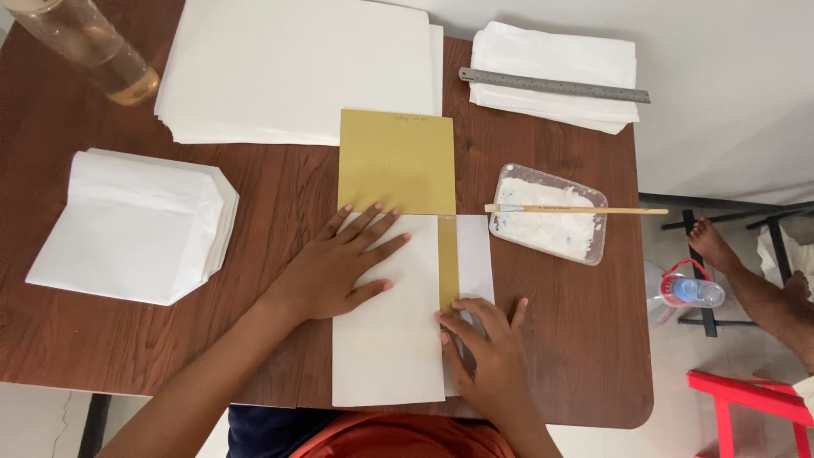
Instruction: Manually assembling paper bags by applying glue with a brush and folding the paper around a template.
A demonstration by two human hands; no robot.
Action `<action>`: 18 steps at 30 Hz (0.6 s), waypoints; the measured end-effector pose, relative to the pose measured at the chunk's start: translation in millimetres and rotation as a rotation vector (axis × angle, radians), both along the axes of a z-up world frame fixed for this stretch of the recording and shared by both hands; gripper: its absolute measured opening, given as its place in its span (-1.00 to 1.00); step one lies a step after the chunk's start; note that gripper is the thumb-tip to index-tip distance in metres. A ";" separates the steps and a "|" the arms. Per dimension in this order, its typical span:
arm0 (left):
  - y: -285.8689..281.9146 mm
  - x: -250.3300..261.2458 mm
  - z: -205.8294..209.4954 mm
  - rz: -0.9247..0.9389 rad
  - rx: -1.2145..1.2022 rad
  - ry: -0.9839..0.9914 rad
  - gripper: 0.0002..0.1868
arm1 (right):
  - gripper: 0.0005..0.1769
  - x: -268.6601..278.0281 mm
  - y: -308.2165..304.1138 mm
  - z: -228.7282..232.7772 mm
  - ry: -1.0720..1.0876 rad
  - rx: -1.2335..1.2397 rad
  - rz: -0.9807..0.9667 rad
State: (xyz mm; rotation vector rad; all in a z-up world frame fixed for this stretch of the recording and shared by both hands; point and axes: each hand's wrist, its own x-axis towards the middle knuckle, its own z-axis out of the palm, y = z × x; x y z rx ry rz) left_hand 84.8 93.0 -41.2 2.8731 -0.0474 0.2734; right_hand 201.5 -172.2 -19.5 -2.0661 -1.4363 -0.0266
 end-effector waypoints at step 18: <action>1.0 -1.9 -16.1 0.001 0.007 -0.101 -0.36 | -0.16 -46.6 34.1 10.9 -0.198 -0.278 0.728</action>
